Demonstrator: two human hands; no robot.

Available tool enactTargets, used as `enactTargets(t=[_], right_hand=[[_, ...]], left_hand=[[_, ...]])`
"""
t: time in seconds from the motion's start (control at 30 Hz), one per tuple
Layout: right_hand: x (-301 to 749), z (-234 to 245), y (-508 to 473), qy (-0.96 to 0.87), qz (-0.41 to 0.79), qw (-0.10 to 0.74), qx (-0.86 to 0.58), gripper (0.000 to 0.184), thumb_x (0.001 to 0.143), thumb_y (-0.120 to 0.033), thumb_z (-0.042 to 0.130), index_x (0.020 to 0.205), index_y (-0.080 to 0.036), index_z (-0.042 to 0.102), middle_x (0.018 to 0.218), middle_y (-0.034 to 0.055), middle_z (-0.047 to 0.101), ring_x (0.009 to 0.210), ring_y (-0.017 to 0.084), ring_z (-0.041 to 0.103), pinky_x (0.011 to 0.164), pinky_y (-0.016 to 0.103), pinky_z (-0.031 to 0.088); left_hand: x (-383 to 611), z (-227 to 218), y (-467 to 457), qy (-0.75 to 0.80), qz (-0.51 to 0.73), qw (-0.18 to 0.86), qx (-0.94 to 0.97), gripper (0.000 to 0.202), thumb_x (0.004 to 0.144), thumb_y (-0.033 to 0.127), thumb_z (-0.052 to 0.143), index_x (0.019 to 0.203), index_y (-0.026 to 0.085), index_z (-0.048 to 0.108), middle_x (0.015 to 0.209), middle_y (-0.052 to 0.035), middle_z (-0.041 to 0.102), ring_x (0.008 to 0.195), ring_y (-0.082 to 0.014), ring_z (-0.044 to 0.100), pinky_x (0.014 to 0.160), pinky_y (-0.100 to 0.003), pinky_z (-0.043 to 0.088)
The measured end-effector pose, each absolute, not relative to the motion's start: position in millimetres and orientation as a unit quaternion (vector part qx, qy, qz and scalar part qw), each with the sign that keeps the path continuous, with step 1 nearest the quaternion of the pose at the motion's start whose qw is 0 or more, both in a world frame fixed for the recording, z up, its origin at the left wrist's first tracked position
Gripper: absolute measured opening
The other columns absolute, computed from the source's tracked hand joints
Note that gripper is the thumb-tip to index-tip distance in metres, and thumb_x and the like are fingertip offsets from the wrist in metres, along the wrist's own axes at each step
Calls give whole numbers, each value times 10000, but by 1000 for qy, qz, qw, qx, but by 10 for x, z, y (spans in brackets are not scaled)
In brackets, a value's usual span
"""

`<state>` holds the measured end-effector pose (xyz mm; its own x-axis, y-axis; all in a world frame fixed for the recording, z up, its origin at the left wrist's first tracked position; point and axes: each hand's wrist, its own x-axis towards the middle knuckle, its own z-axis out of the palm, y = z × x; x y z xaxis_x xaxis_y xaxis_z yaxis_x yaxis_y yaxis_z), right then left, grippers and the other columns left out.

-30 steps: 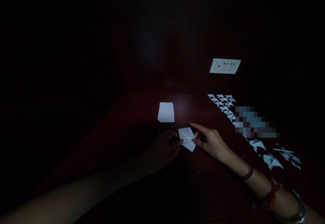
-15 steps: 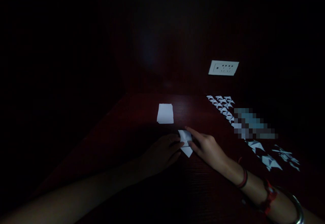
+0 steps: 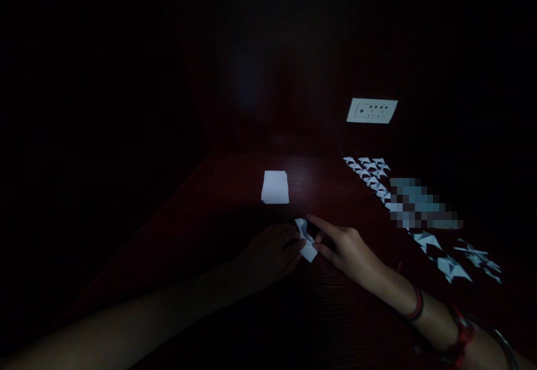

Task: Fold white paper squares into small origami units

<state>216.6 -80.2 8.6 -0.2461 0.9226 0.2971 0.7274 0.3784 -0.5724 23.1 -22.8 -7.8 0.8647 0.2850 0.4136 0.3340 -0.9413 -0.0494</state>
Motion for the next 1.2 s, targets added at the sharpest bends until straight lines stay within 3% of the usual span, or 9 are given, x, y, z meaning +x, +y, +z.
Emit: enactTargets(t=[0.33,0.6,0.8,1.03,1.2], right_hand=[[2176,141,-785,-761,173,302,-547,484,753,-114,468,1230,-167,405,771,8,608,646,101,569,630,213,458],[2163,170,-790,-757,142,289,-569,433,733,-97,465,1162,-155,492,785,29,617,663,114,572,629,212,447],[2151,175,-804,-760,131,291,-567,395,738,-87,452,1122,-147,527,856,53,637,720,132,591,672,227,449],[2153,182,-819,-757,129,288,-572,402,752,-97,450,1145,-153,513,900,57,638,756,136,598,684,225,454],[2152,178,-813,-759,133,284,-571,395,756,-109,462,1144,-162,513,898,54,635,764,144,594,697,241,456]], left_hand=[[178,3,-313,-98,-172,107,-974,336,843,134,419,1179,142,400,1100,-87,532,1019,-221,469,871,-385,362],[204,-20,-307,-108,-144,99,-979,342,829,128,435,1169,142,403,1036,-88,546,957,-217,493,811,-368,387],[214,27,-348,-88,-153,118,-977,403,854,149,395,1245,194,314,991,-65,540,878,-195,516,750,-373,411],[244,-17,-420,-89,-141,99,-981,213,843,137,408,1038,131,491,928,-72,547,864,-193,512,744,-360,413],[233,-15,-430,-95,-137,95,-981,278,834,145,420,1110,134,447,977,-85,534,905,-212,506,757,-383,413]])
